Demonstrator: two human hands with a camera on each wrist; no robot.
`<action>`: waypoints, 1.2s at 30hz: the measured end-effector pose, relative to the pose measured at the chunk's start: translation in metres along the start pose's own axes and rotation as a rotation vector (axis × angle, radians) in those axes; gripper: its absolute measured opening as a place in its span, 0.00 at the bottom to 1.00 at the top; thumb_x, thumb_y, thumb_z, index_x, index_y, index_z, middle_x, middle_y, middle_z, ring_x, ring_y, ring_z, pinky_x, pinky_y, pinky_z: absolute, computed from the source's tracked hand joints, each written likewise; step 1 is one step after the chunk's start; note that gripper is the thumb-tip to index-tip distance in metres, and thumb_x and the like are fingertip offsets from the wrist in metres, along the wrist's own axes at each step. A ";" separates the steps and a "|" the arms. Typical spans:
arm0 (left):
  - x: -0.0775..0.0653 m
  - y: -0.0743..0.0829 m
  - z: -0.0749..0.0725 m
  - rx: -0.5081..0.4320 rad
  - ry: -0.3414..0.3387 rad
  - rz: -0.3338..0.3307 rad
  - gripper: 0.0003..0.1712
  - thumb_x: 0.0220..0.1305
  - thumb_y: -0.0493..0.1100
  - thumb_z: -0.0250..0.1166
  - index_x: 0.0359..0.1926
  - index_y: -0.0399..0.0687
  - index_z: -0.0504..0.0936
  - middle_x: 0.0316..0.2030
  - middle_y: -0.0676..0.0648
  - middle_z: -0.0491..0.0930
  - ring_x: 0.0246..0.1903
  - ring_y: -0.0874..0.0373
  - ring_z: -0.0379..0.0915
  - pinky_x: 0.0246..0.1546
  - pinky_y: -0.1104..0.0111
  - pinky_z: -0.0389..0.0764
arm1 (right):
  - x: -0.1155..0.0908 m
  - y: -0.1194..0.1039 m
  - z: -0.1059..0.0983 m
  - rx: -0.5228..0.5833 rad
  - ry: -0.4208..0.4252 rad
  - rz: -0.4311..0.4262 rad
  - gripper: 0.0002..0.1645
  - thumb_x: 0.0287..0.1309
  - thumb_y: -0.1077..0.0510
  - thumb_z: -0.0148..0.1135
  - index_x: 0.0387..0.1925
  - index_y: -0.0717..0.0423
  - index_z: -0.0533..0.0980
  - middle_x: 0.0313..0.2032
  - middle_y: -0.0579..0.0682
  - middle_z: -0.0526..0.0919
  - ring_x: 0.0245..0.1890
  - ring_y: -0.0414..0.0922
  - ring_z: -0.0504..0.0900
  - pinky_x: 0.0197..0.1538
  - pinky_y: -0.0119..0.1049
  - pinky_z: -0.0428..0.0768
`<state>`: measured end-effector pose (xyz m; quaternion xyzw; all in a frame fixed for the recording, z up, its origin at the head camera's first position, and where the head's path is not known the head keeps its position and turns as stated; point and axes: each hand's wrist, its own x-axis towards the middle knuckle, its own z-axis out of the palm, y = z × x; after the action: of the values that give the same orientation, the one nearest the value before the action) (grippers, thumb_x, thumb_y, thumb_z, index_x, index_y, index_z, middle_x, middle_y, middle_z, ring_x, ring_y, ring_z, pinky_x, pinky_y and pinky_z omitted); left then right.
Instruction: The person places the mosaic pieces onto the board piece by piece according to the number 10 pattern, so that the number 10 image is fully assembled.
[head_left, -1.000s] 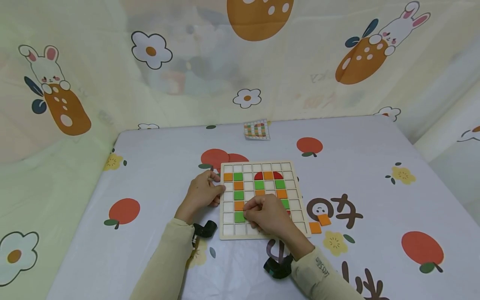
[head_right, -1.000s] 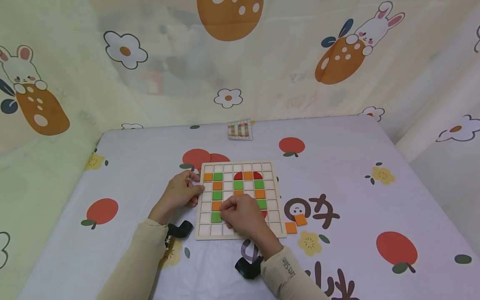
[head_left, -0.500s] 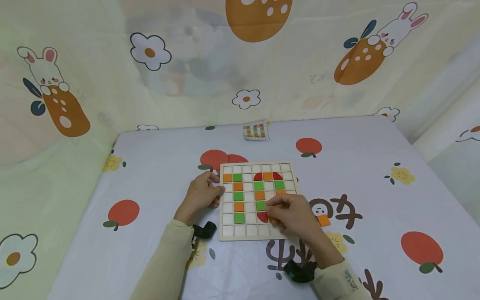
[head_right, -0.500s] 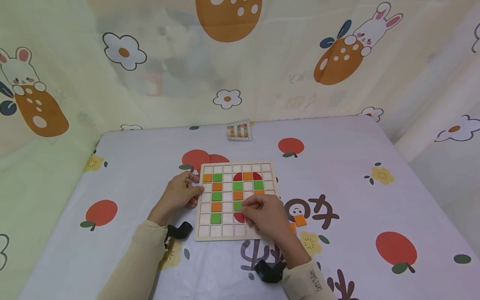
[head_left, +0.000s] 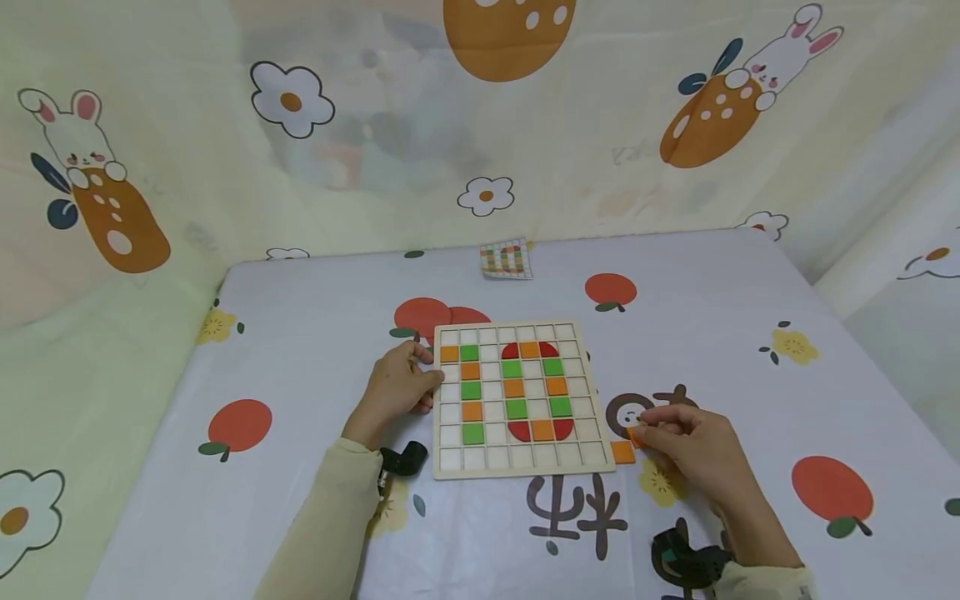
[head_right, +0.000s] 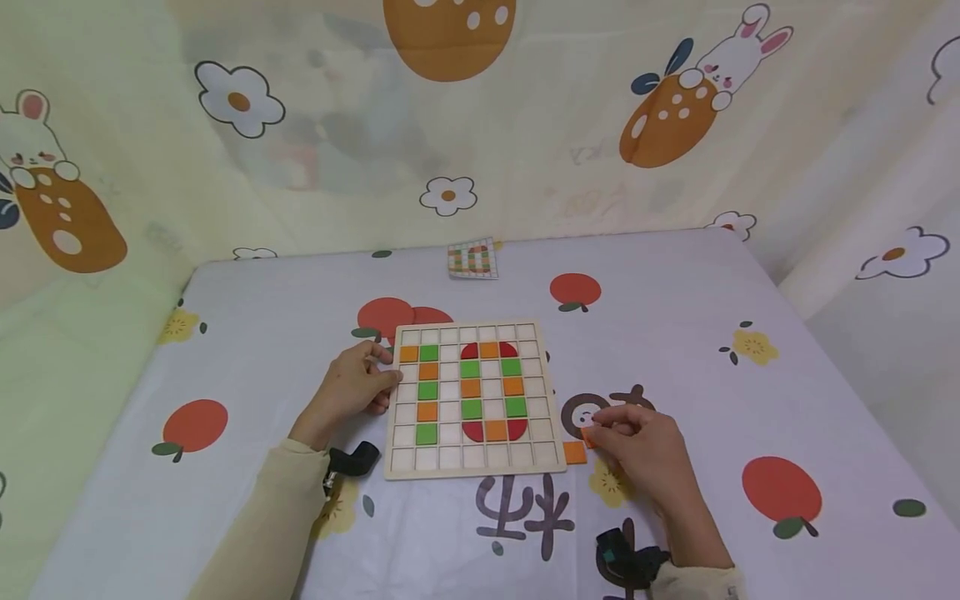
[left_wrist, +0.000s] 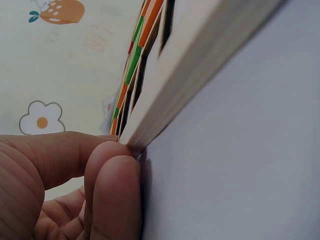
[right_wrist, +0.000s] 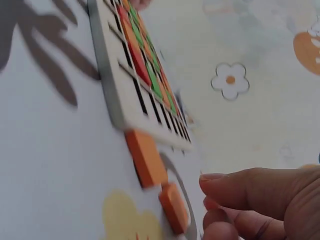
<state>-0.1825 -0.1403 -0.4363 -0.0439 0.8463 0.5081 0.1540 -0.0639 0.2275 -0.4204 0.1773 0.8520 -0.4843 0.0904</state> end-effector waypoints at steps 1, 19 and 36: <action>0.000 0.000 0.000 0.002 0.002 -0.002 0.15 0.68 0.40 0.71 0.50 0.42 0.77 0.24 0.43 0.79 0.16 0.58 0.77 0.20 0.70 0.84 | 0.000 0.002 -0.002 -0.007 0.000 0.009 0.26 0.63 0.53 0.73 0.56 0.66 0.79 0.23 0.49 0.79 0.20 0.44 0.75 0.22 0.33 0.74; 0.000 0.002 0.001 0.008 0.007 -0.001 0.15 0.67 0.39 0.71 0.49 0.41 0.77 0.23 0.44 0.78 0.15 0.58 0.77 0.20 0.70 0.84 | 0.000 0.003 0.006 -0.230 0.082 -0.008 0.24 0.57 0.52 0.75 0.51 0.63 0.83 0.26 0.52 0.75 0.25 0.47 0.74 0.21 0.35 0.71; 0.001 0.000 0.001 0.002 0.005 0.006 0.15 0.67 0.39 0.71 0.50 0.41 0.77 0.24 0.43 0.79 0.15 0.58 0.77 0.20 0.70 0.84 | 0.000 -0.003 0.010 0.022 0.049 0.005 0.17 0.64 0.60 0.70 0.50 0.67 0.79 0.35 0.55 0.87 0.27 0.44 0.86 0.31 0.32 0.87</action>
<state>-0.1830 -0.1395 -0.4373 -0.0425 0.8472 0.5078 0.1505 -0.0656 0.2178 -0.4228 0.1924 0.8482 -0.4887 0.0689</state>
